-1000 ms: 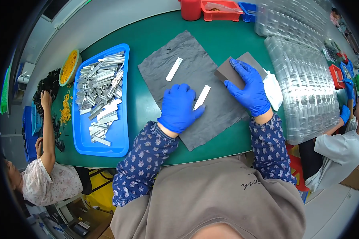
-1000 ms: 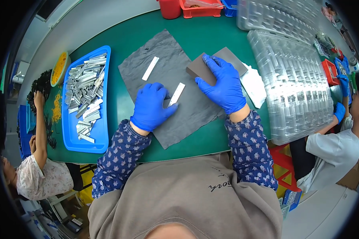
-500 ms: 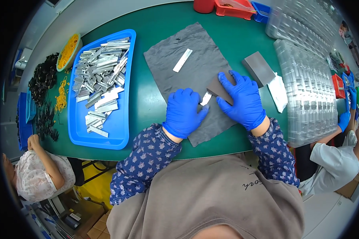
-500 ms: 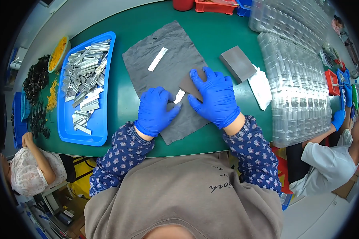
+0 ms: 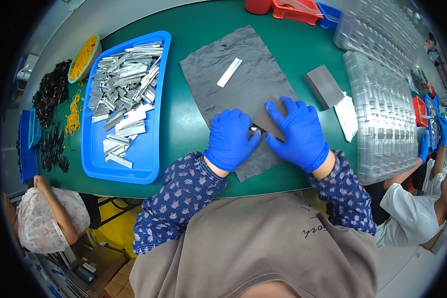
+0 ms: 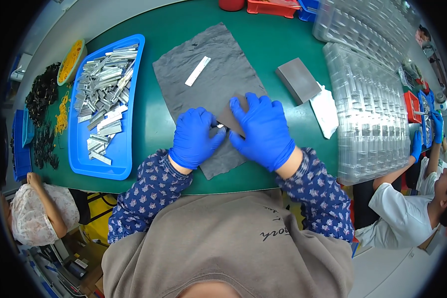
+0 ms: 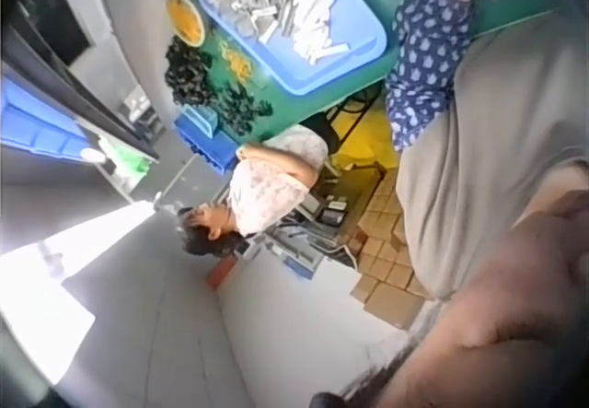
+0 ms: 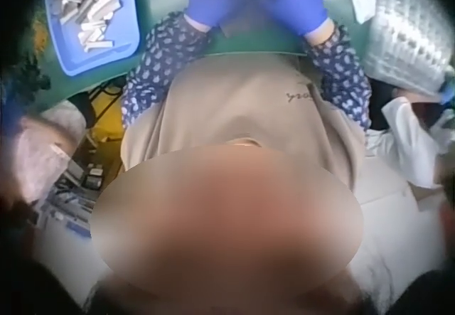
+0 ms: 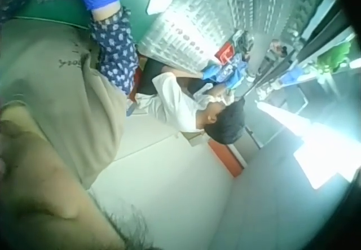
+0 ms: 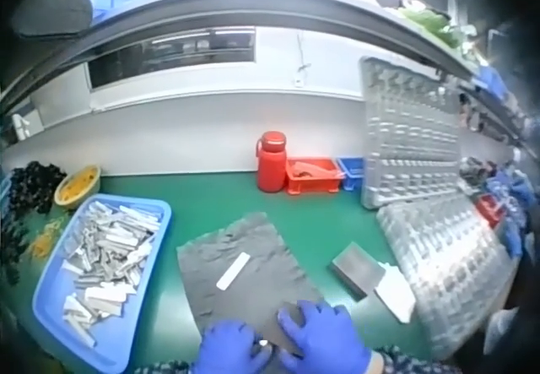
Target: The recorder is manually polishing small metal parts using an abrasive sanding block at a workstation.
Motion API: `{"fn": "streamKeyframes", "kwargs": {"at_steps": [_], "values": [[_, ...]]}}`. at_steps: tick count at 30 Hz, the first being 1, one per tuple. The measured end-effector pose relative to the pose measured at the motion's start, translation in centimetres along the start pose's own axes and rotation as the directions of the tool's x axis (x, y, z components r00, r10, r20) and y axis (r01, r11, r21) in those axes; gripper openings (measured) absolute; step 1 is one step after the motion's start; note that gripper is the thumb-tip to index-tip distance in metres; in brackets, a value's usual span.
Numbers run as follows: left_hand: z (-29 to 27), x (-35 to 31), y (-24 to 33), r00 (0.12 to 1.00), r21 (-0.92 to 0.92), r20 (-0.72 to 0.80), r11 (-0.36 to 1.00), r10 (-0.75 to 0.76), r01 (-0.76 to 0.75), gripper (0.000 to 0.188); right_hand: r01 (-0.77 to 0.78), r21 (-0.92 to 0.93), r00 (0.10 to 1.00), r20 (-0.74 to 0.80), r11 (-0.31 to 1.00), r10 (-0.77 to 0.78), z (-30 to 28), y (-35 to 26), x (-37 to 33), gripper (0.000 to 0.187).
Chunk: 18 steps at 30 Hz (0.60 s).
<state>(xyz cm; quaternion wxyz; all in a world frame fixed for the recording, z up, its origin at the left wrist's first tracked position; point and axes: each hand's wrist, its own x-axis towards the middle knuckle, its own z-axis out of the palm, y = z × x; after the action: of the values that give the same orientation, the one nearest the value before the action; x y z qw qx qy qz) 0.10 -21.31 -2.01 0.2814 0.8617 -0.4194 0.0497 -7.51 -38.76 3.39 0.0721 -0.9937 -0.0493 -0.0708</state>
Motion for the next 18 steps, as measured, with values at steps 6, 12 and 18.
{"fn": "streamKeyframes", "kwargs": {"at_steps": [6, 12, 18], "values": [[-0.2, 0.0, 0.1, 0.999, -0.046, -0.045, 0.999, 0.014, -0.016, 0.023, -0.063, 0.000, 0.995, -0.079, 0.998, 0.063, 0.1, 3.2, 1.6, 0.061], [-0.2, 0.0, 0.2, 1.000, -0.007, -0.012, 1.000, 0.007, -0.007, 0.022, 0.012, 0.041, 1.000, -0.025, 0.999, -0.011, -0.5, 1.7, 0.7, 0.063], [-0.3, 0.1, 0.3, 0.996, -0.004, -0.086, 1.000, 0.013, -0.014, 0.022, -0.067, -0.044, 0.998, -0.008, 0.997, 0.067, -0.2, 0.9, 0.9, 0.059]]}}
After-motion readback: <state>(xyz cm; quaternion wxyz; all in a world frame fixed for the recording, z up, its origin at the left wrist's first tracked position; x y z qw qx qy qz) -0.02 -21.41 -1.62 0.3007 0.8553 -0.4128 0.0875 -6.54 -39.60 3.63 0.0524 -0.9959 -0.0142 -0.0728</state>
